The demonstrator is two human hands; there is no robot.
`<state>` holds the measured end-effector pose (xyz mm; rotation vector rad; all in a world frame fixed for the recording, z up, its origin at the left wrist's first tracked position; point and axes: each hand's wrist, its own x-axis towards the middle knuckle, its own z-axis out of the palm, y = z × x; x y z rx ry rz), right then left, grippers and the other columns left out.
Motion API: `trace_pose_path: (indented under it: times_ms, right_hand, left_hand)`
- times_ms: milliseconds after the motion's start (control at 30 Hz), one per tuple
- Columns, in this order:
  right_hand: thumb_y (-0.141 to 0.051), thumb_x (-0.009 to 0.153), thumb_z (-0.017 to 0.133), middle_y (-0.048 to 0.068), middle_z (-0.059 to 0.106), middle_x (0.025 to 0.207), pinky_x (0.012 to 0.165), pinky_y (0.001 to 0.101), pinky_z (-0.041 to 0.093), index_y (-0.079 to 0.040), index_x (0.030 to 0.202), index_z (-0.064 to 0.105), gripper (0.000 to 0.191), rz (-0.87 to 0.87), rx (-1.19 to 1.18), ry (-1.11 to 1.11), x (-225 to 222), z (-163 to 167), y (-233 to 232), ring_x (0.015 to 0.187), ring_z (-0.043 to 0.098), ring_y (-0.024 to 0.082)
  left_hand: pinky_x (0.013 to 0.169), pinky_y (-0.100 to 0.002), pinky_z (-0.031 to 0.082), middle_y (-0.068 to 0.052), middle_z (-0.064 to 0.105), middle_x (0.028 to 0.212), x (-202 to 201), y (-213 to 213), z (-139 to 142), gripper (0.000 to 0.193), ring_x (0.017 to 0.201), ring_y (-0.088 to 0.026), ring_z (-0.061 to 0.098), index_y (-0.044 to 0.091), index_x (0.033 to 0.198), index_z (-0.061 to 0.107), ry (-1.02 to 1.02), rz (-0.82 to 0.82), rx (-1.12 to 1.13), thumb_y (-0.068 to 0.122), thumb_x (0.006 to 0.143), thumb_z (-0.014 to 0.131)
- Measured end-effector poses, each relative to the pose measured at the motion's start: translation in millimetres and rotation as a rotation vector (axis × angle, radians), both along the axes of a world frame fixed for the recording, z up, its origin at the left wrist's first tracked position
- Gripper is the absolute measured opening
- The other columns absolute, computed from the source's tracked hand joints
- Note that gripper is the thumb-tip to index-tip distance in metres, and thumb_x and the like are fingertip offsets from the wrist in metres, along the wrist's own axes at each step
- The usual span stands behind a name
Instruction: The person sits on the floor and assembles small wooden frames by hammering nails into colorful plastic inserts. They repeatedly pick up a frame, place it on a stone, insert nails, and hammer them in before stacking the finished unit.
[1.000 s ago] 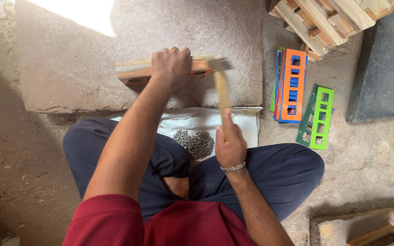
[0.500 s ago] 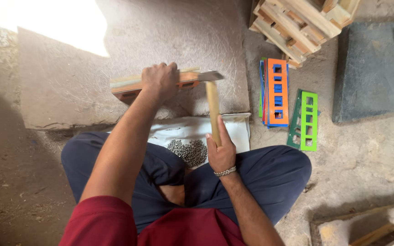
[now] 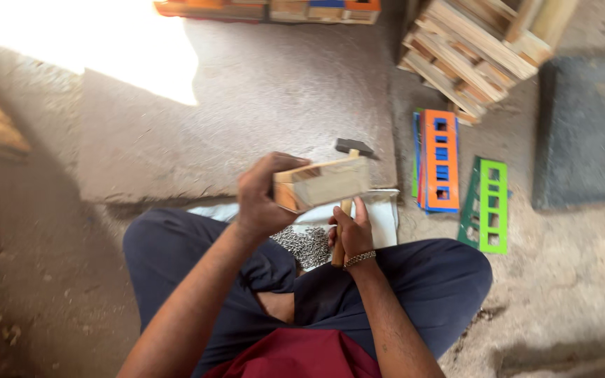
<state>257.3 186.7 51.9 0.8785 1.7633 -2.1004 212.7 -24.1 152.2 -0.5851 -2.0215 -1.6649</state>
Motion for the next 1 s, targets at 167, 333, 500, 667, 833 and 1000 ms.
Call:
trace_pose_path:
  times_ms: [167,333,500,667,833,1000]
  right_hand:
    - [-0.015,0.092,0.068,0.009,0.066,0.087,0.046,0.0304,0.052,-0.004,0.120,0.052,0.035,0.072,0.177,0.029,1.0,-17.4,-1.4,0.061,0.063,0.015]
    - [-0.008,0.086,0.073,0.013,0.071,0.096,0.057,0.0307,0.058,0.000,0.118,0.054,0.037,0.079,0.327,0.011,3.8,-59.0,9.9,0.074,0.071,0.018]
    - [-0.014,0.098,0.066,0.017,0.079,0.103,0.076,0.0377,0.060,0.003,0.108,0.071,0.021,0.283,0.534,0.432,2.6,-88.8,22.0,0.090,0.076,0.027]
    - [-0.021,0.091,0.069,0.016,0.069,0.124,0.099,0.0521,0.051,-0.003,0.124,0.069,0.037,0.483,1.424,0.732,3.5,-76.0,18.7,0.116,0.067,0.036]
    - [-0.042,0.091,0.077,0.028,0.054,0.142,0.112,0.0546,0.044,0.003,0.144,0.046,0.077,0.239,0.973,0.896,20.1,-18.7,-4.9,0.134,0.052,0.044]
    - [-0.055,0.091,0.080,0.029,0.046,0.146,0.110,0.0481,0.047,0.007,0.157,0.020,0.108,0.419,0.672,1.033,43.2,25.4,-22.6,0.132,0.052,0.041]
  left_hand:
    - [0.090,-0.033,0.065,-0.013,0.075,0.110,11.4,7.5,9.1,0.046,0.104,-0.021,0.076,0.003,0.109,0.064,-0.001,0.012,-0.001,0.020,0.078,0.093]
    - [0.094,-0.035,0.066,-0.014,0.074,0.112,16.6,10.2,20.8,0.051,0.108,-0.022,0.076,0.003,0.111,0.062,0.050,-0.026,0.063,0.024,0.078,0.095]
    - [0.094,-0.036,0.066,-0.015,0.074,0.112,23.3,10.5,28.7,0.051,0.108,-0.024,0.076,0.003,0.112,0.062,0.107,-0.010,0.057,0.023,0.079,0.095]
    - [0.094,-0.036,0.066,-0.015,0.073,0.111,27.3,13.2,36.8,0.051,0.108,-0.025,0.076,0.002,0.113,0.061,0.135,-0.002,0.072,0.023,0.080,0.094]
    - [0.084,-0.031,0.064,-0.011,0.072,0.102,38.6,30.8,43.7,0.050,0.097,-0.019,0.076,0.002,0.110,0.061,-0.079,0.162,0.154,0.025,0.079,0.092]
    - [0.084,-0.030,0.063,-0.008,0.074,0.104,35.2,46.2,30.2,0.042,0.094,-0.015,0.074,0.002,0.115,0.063,-0.480,0.256,0.570,0.026,0.087,0.083]
